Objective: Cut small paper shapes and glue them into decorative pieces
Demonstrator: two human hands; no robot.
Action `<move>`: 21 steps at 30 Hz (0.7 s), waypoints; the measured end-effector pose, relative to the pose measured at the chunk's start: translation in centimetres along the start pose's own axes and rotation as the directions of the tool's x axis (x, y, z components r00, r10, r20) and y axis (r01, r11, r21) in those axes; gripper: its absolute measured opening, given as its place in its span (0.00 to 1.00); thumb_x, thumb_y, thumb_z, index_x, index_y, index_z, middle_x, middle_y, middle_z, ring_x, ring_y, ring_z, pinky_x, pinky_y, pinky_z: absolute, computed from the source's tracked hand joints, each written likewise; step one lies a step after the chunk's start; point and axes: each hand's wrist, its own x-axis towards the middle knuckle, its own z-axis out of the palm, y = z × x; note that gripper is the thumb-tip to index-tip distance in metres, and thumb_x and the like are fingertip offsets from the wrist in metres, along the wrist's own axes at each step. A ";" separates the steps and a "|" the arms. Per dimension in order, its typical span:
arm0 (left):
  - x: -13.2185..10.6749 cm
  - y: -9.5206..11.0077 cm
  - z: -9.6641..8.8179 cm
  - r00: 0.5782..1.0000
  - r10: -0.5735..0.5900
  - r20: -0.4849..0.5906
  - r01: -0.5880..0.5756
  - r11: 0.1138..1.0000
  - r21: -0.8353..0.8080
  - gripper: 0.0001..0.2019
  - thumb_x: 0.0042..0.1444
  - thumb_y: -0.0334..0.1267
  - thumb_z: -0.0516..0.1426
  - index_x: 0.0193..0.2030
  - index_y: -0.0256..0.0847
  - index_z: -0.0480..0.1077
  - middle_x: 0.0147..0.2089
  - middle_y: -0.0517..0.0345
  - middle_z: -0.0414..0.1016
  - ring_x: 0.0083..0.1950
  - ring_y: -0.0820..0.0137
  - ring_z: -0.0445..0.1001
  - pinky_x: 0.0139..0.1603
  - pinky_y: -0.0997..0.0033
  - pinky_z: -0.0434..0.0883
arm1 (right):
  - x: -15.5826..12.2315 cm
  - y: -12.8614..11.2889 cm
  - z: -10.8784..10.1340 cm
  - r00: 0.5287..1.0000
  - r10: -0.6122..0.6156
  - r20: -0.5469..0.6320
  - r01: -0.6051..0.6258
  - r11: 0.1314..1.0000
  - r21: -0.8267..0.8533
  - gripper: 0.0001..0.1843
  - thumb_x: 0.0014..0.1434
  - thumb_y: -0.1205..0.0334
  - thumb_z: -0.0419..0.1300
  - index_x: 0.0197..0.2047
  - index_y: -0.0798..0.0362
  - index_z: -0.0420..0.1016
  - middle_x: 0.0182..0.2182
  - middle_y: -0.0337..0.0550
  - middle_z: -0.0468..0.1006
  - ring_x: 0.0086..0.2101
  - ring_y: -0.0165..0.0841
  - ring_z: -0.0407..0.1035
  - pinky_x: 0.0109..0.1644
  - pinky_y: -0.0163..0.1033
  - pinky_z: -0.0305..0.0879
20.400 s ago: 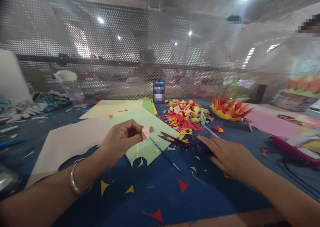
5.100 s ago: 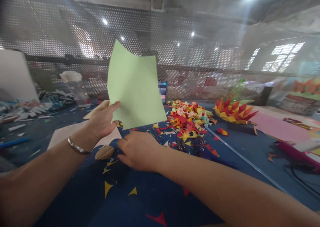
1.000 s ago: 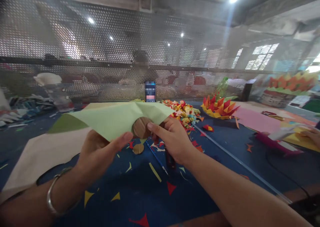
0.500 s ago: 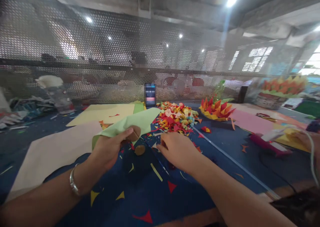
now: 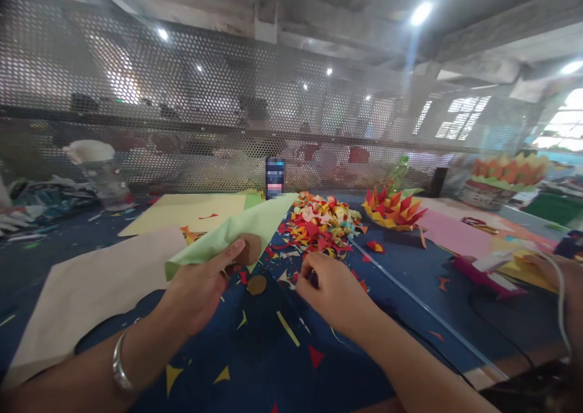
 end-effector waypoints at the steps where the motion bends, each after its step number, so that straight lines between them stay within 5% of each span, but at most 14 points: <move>1: -0.1 0.0 0.1 1.000 -0.023 0.007 0.023 1.000 -0.019 0.12 0.40 0.34 0.71 0.33 0.38 0.77 0.34 0.58 0.79 0.34 0.72 0.75 0.33 0.74 0.70 | -0.1 -0.1 0.0 1.000 0.014 0.016 -0.016 0.990 0.140 0.06 0.59 0.64 0.53 0.30 0.51 0.63 0.24 0.39 0.73 0.25 0.31 0.68 0.28 0.35 0.58; 5: -0.4 -0.4 0.3 0.996 -0.092 0.000 0.091 0.993 -0.077 0.15 0.39 0.33 0.71 0.36 0.38 0.78 0.37 0.58 0.80 0.37 0.70 0.76 0.35 0.73 0.72 | -0.4 -0.3 0.9 0.994 0.076 0.082 -0.107 0.861 0.497 0.05 0.60 0.62 0.52 0.31 0.51 0.61 0.20 0.32 0.68 0.19 0.26 0.63 0.23 0.31 0.57; 9: -0.3 -0.6 0.3 0.996 -0.092 -0.011 0.090 0.991 -0.097 0.15 0.38 0.33 0.72 0.35 0.39 0.77 0.37 0.60 0.80 0.36 0.72 0.76 0.32 0.75 0.71 | -0.4 -0.4 1.9 0.995 0.087 0.043 -0.095 0.768 0.633 0.07 0.61 0.58 0.55 0.34 0.52 0.63 0.21 0.31 0.65 0.16 0.21 0.52 0.19 0.29 0.46; 14: 0.0 -0.2 0.5 0.991 -0.105 -0.081 0.093 0.986 -0.141 0.16 0.39 0.30 0.71 0.36 0.40 0.76 0.38 0.61 0.79 0.38 0.72 0.75 0.32 0.76 0.71 | -0.3 -0.7 2.6 0.981 0.143 0.129 -0.189 0.585 0.789 0.19 0.60 0.46 0.60 0.43 0.53 0.66 0.20 0.27 0.55 0.17 0.20 0.44 0.18 0.28 0.40; 21: -0.2 -0.3 0.9 0.986 -0.138 -0.094 0.127 0.985 -0.116 0.15 0.40 0.32 0.71 0.37 0.41 0.77 0.42 0.59 0.79 0.38 0.70 0.75 0.32 0.75 0.72 | -0.2 -1.7 3.3 0.964 0.198 0.178 -0.243 0.385 0.890 0.23 0.57 0.41 0.61 0.39 0.54 0.67 0.18 0.26 0.51 0.16 0.18 0.39 0.16 0.27 0.35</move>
